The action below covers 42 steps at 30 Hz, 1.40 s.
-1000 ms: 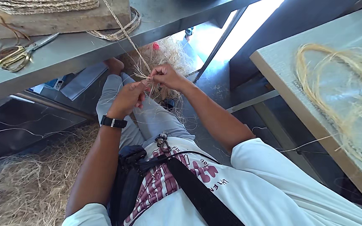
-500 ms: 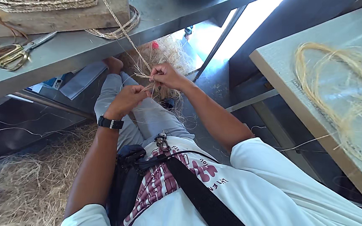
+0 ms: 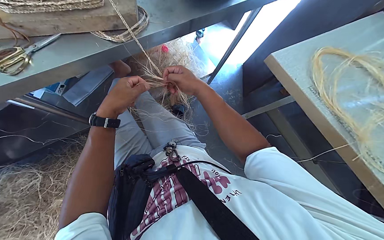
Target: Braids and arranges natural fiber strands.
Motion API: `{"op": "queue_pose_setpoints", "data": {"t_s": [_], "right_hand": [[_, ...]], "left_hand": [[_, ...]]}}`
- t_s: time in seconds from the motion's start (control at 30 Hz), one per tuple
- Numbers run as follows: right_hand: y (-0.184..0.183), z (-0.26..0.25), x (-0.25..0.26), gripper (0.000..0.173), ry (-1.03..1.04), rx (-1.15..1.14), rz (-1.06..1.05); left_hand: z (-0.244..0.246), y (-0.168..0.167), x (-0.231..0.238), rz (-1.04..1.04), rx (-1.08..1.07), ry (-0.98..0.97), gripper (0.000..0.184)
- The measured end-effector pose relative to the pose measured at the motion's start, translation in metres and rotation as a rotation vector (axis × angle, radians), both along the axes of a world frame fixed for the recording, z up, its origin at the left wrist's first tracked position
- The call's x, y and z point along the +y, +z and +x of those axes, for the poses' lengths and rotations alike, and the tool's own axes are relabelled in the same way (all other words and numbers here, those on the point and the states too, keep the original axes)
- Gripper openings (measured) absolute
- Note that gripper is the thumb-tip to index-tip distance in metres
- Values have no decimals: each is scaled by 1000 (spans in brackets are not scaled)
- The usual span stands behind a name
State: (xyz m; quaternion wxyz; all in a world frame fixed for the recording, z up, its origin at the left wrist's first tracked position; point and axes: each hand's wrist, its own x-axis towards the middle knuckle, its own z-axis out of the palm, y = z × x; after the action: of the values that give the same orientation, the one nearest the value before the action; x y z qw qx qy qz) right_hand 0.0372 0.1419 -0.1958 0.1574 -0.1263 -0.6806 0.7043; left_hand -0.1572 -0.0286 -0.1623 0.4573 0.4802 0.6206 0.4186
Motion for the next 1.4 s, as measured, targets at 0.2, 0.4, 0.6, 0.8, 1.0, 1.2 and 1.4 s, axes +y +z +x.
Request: {"op": "queue_pose_setpoints", "data": {"t_s": [0.2,0.4,0.6,0.8,1.0,1.2,1.4], "right_hand": [[6,5,-3,16,75,18,-295],[7,3,-1,15,42,-33,-327],[11,-2,-5,14,9,-94,-236],[17,0,-7,17,-3,-112,-199],[11,6,-1,16,49,-45,-268],[0,3,3,14,139,54,-360],[-4,3,3,16,106,50,-329]], "left_hand": [[-12,-8,-6,39,-104,-127,18],[-9,-4,-9,-49,23,-290,34],[19,10,6,-118,333,-244,51],[31,18,19,-78,477,-167,18],[11,9,14,-5,6,-235,16],[2,2,14,35,-120,-259,19],[7,4,17,17,34,-140,17]]}}
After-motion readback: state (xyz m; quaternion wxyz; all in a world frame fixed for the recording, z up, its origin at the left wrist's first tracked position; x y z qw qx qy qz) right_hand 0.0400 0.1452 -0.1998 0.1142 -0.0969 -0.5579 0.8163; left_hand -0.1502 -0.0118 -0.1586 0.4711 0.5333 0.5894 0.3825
